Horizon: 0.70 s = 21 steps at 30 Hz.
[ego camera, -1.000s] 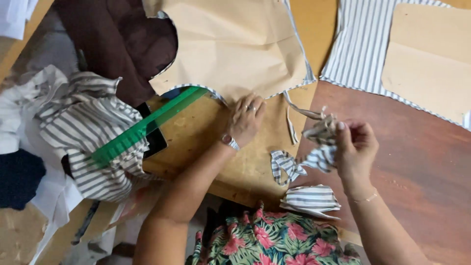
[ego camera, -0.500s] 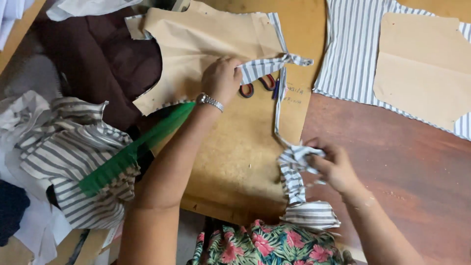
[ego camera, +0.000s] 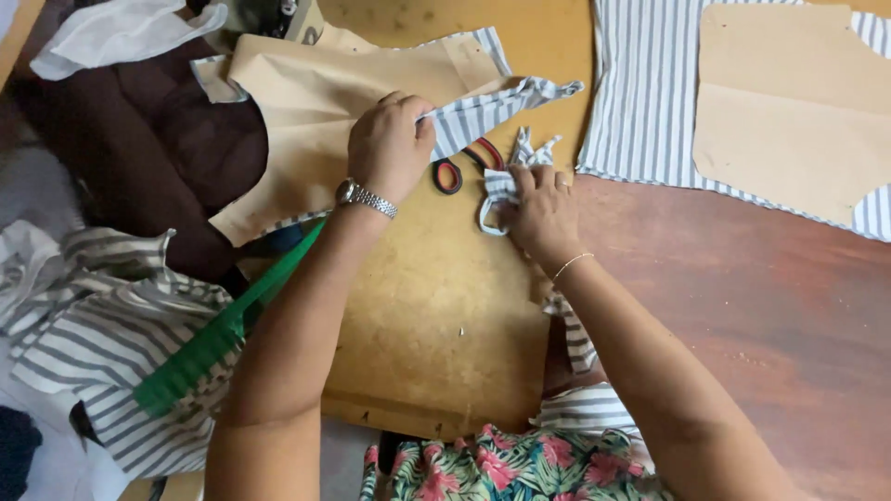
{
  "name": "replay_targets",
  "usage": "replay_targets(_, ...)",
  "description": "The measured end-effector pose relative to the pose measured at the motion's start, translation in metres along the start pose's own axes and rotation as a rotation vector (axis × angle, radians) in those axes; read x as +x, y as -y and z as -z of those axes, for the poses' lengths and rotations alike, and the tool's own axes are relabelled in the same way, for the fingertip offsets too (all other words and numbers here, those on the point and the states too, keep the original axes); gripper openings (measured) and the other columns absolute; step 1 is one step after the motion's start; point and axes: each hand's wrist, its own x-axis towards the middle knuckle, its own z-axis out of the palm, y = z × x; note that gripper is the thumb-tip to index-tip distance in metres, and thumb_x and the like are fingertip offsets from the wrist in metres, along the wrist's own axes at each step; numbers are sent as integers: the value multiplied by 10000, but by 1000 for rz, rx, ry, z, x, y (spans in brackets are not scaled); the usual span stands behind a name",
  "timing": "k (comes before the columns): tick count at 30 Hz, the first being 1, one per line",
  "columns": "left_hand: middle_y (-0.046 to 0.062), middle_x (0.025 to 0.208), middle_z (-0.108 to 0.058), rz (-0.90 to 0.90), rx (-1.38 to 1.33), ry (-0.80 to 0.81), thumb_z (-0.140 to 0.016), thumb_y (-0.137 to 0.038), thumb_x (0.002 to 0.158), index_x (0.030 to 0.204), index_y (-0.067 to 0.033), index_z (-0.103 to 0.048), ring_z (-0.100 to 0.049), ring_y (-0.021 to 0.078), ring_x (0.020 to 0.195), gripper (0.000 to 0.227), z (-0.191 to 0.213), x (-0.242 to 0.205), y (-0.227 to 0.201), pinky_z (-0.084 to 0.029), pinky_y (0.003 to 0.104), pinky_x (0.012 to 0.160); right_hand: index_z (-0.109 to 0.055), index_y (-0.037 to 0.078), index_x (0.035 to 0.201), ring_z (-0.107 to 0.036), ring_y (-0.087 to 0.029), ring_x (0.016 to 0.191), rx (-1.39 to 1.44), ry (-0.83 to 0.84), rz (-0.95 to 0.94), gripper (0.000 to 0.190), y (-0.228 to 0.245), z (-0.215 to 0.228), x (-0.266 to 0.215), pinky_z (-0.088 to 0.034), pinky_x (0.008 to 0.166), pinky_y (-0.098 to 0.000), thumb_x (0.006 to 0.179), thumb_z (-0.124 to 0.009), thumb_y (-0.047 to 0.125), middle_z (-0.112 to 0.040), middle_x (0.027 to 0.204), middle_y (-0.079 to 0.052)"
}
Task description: The person uses an electric rotary cutter to cut a piece of striped fabric along the edges of a pinned paper pattern. They guide the tool around the pattern's curves and straight lines, then remove the cut fabric piece and the paper pattern from the table.
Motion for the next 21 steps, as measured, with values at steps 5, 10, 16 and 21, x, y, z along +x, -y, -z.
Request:
replay_targets(5,98,862,-726,8,46,27,-647,-219,924,1060,-168,-748,-740,326,877,177,-4,-10,7,-598,459,765,-630,218,1320,-700,-356,1034,200,29,-140,482,-50,-11,-18,-527,886,-489,883,-749,382,-713,1049,-87)
replay_targets(10,122,898,-733,13,33,3,-659,-197,930,1081,-149,-747,-738,342,888,182,-11,-28,4,-592,471,768,-730,123,993,-562,-193,599,646,-80,-25,342,-64,114,-163,-450,556,-329,660,-657,142,-625,625,-97)
replay_targets(16,80,988,-720,-40,119,80,-604,-208,973,1091,-172,-741,-730,308,941,184,-44,-58,0,-577,442,796,-566,308,1421,-478,-404,1373,-114,-39,389,938,-50,40,-281,-378,1101,-586,574,-845,596,-519,1460,-95)
replay_targets(21,49,1009,-610,-374,339,21,-650,-229,900,1016,-165,-638,-590,271,1089,133,-87,-106,-53,-447,418,928,-592,272,1375,-422,-380,1420,36,-225,437,584,-56,-5,-268,-276,1171,-561,884,-578,587,-536,1410,-84)
